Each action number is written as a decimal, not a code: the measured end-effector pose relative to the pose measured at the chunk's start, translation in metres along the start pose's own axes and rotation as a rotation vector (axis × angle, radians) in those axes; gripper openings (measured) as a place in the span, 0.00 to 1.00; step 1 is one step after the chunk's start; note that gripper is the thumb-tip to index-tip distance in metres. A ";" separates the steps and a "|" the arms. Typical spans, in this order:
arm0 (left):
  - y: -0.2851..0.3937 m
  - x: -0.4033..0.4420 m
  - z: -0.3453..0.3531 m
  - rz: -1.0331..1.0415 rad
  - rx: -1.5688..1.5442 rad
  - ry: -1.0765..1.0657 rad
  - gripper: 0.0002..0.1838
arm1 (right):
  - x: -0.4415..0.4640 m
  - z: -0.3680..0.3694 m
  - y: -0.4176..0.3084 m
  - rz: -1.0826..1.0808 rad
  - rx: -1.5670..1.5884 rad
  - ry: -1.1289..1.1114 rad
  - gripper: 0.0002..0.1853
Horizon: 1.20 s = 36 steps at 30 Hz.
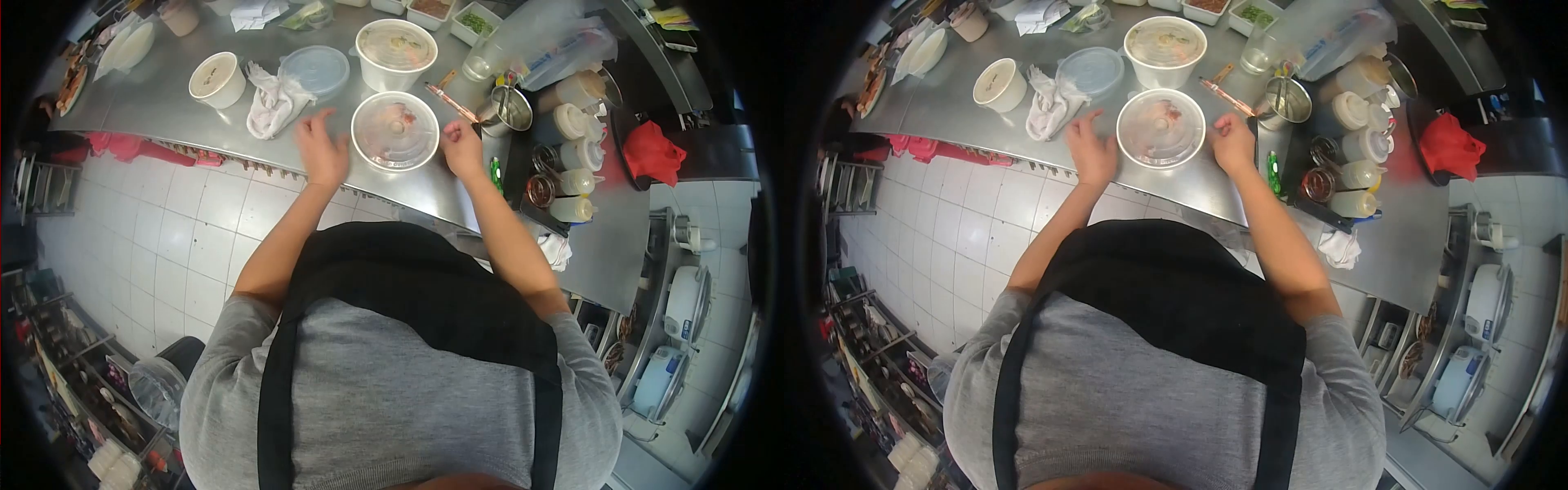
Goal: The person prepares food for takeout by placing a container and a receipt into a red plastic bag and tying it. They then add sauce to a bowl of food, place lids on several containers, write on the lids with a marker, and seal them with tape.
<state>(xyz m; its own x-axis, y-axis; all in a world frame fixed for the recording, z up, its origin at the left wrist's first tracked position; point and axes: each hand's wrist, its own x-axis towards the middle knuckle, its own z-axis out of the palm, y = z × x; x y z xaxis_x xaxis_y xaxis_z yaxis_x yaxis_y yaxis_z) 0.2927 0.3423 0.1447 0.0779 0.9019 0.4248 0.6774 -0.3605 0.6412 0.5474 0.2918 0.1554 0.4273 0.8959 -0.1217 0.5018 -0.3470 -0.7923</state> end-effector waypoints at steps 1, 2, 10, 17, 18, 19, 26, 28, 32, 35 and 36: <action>-0.001 0.004 -0.002 0.003 0.002 0.012 0.25 | -0.003 0.007 0.000 0.046 0.359 0.028 0.19; 0.002 0.005 0.001 -0.059 -0.206 -0.037 0.25 | -0.005 0.012 -0.001 0.091 0.719 0.056 0.18; 0.058 0.019 0.031 -0.323 -1.390 -0.629 0.35 | -0.054 0.006 -0.038 0.232 1.431 0.122 0.21; 0.044 0.138 0.091 -0.388 -0.701 0.118 0.31 | -0.060 -0.073 -0.100 0.134 1.526 0.261 0.23; 0.037 0.147 0.095 -0.347 -0.623 0.101 0.28 | -0.057 -0.082 -0.115 0.088 1.521 0.278 0.23; 0.033 0.151 0.095 -0.356 -0.688 0.042 0.25 | -0.051 -0.090 -0.124 0.032 1.501 0.278 0.23; 0.008 0.096 0.050 -0.226 -0.698 -0.095 0.16 | 0.028 -0.099 -0.134 -0.189 1.423 0.271 0.23; 0.019 0.061 0.009 -0.331 -0.805 -0.173 0.16 | 0.044 -0.078 -0.133 -0.109 1.375 0.327 0.22; 0.013 0.019 -0.008 -0.285 -0.894 -0.148 0.19 | 0.082 -0.013 -0.091 0.029 1.384 0.179 0.21; 0.028 0.013 -0.024 -0.072 -0.644 -0.146 0.27 | 0.096 0.037 -0.074 0.156 1.354 0.175 0.14; 0.037 0.019 -0.039 0.115 -0.376 -0.168 0.29 | 0.104 0.051 -0.069 0.195 1.352 0.182 0.15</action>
<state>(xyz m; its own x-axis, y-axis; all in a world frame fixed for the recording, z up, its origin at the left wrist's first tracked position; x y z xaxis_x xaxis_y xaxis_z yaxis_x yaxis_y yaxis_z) 0.2904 0.3367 0.2008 0.2762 0.8658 0.4172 0.3458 -0.4945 0.7974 0.5190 0.4231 0.1665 0.5496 0.7794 -0.3008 -0.6472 0.1694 -0.7433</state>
